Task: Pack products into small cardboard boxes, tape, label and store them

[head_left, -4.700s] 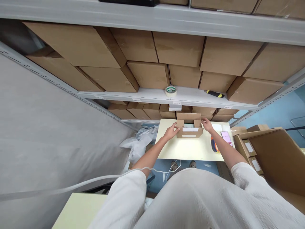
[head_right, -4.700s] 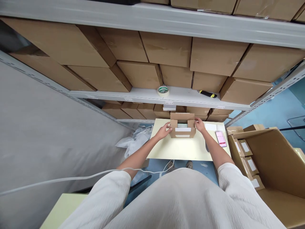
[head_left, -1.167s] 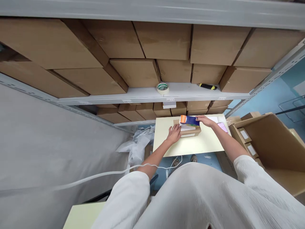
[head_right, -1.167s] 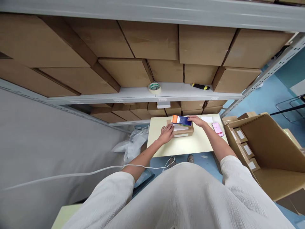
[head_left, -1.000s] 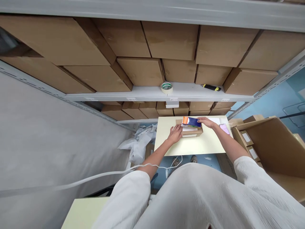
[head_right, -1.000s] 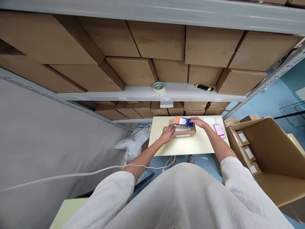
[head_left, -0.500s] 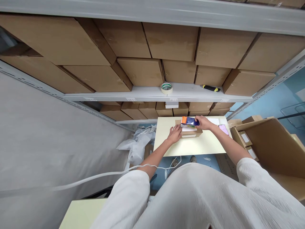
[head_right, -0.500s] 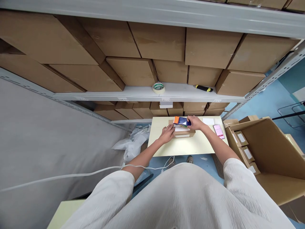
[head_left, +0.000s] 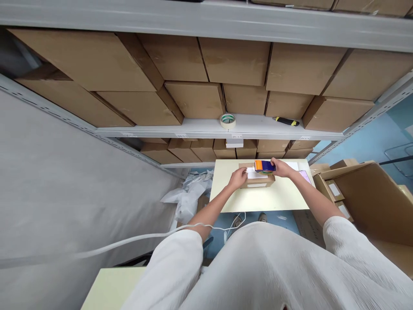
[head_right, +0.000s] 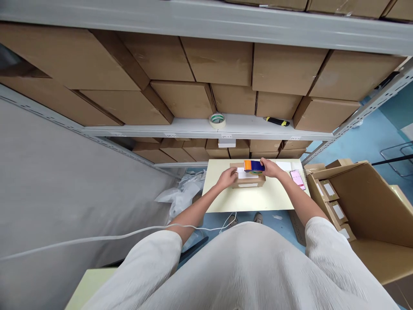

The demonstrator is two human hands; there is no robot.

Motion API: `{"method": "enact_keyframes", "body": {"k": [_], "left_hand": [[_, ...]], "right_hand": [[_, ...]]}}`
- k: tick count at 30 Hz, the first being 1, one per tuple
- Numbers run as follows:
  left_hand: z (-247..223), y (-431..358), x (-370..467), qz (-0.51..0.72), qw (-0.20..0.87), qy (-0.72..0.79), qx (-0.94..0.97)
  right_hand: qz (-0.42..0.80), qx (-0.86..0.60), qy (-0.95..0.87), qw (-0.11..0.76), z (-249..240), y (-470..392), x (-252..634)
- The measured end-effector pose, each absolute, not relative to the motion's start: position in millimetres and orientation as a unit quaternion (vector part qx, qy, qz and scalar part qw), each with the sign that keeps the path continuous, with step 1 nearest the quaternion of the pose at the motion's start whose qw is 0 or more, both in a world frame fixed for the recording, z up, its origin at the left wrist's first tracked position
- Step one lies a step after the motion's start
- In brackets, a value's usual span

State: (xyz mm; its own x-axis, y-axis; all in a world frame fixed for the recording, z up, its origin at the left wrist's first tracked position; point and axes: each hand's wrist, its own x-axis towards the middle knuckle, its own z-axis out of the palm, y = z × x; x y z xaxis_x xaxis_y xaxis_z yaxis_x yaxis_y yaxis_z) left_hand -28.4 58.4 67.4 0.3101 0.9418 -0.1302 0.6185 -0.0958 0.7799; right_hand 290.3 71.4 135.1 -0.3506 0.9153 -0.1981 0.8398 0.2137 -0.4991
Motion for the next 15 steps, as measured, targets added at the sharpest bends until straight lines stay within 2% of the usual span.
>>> {"method": "enact_keyframes", "body": {"k": [3,8,15], "left_hand": [[77.2,70.7,-13.6,0.285,0.472,0.582,0.598],[86.0,83.3,10.8,0.341,0.569,0.592,0.458],[89.2,90.3,23.4,0.347,0.606,0.587,0.409]], "right_hand": [[0.272,-0.566,-0.775,0.073,134.5,71.7,288.9],[0.268,-0.568,-0.775,0.067,137.2,70.3,287.9],[0.261,-0.572,-0.774,0.069,141.4,64.3,286.8]]}}
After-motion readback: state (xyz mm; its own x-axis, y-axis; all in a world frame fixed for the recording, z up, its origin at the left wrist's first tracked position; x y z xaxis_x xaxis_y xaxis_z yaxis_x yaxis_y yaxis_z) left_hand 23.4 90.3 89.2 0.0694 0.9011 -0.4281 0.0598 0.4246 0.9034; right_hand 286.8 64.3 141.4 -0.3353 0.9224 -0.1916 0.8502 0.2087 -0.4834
